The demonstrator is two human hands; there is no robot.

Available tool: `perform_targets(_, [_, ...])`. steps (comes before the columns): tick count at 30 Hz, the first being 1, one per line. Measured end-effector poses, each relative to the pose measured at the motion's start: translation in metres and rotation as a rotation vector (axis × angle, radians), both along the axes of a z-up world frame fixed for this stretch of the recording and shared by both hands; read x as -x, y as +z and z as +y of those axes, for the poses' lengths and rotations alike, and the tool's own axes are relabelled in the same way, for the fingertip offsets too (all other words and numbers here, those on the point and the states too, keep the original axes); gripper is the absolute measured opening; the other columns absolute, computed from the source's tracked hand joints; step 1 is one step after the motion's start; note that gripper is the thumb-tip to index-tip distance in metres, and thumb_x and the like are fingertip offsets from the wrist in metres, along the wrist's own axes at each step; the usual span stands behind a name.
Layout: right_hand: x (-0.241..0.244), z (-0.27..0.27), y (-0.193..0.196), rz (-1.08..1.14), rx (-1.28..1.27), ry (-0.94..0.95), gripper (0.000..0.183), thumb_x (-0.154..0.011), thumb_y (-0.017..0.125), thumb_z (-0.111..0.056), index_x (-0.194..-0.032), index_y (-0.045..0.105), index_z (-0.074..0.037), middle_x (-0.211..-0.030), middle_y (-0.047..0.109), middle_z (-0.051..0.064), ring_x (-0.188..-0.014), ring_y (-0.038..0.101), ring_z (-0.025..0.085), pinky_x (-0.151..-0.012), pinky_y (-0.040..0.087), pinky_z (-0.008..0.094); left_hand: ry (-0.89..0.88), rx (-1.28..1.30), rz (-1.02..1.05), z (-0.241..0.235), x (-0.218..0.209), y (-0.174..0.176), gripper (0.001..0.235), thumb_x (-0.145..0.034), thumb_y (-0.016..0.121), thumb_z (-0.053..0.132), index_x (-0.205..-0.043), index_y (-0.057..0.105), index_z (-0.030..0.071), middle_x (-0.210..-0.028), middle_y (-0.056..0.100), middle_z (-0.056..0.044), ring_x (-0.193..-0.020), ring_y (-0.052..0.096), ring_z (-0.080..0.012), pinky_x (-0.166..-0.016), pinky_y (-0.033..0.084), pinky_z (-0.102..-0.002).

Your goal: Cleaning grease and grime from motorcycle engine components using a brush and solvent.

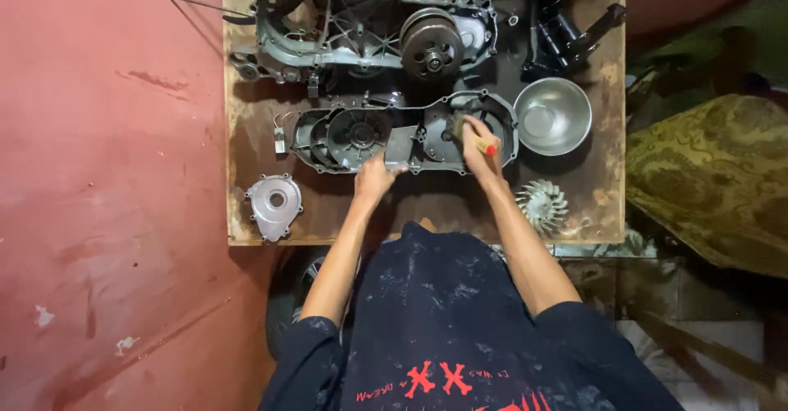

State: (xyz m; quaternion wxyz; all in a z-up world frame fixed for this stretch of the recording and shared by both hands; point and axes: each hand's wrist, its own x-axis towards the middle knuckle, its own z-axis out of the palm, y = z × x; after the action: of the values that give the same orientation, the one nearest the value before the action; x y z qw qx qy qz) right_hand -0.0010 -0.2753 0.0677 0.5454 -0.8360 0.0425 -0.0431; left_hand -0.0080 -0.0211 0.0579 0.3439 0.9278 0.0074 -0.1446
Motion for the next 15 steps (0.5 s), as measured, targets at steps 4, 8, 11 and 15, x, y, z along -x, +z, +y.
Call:
perform_targets(4, [0.008, 0.004, 0.008, 0.004, 0.057, 0.069, 0.028, -0.105, 0.06, -0.019, -0.128, 0.07, -0.007, -0.103, 0.077, 0.014, -0.09, 0.072, 0.02, -0.078, 0.056, 0.031, -0.036, -0.108, 0.091, 0.002, -0.007, -0.004, 0.067, -0.08, 0.079, 0.055, -0.127, 0.068, 0.01, -0.106, 0.075, -0.022, -0.101, 0.073, -0.0399, -0.085, 0.058, -0.05])
perform_targets(8, [0.002, 0.016, 0.014, 0.014, -0.021, 0.025, 0.029, -0.105, 0.057, -0.019, -0.127, 0.07, -0.007, -0.115, 0.077, 0.015, -0.101, 0.073, 0.022, -0.086, 0.056, 0.031, -0.032, -0.176, 0.146, 0.002, -0.008, 0.016, 0.077, -0.079, 0.078, 0.065, -0.126, 0.067, 0.005, -0.102, 0.074, -0.025, -0.099, 0.073, -0.0394, -0.084, 0.058, -0.049])
perform_targets(11, [0.012, 0.038, 0.026, -0.031, -0.01, -0.041, 0.029, -0.105, 0.057, -0.019, -0.128, 0.07, -0.007, -0.118, 0.076, 0.017, -0.103, 0.074, 0.024, -0.088, 0.057, 0.032, 0.007, -0.15, 0.105, 0.005, -0.004, 0.019, 0.08, -0.074, 0.081, 0.064, -0.126, 0.068, 0.005, -0.102, 0.074, -0.025, -0.099, 0.073, -0.0397, -0.086, 0.058, -0.048])
perform_targets(15, [-0.005, 0.062, 0.065, -0.087, -0.005, 0.107, 0.03, -0.104, 0.059, -0.021, -0.129, 0.068, -0.008, -0.114, 0.076, 0.016, -0.101, 0.076, 0.024, -0.089, 0.058, 0.035, 0.025, -0.068, -0.117, 0.01, -0.001, -0.015, 0.081, -0.068, 0.085, 0.062, -0.123, 0.071, 0.005, -0.103, 0.075, -0.024, -0.101, 0.071, -0.0394, -0.095, 0.052, -0.048])
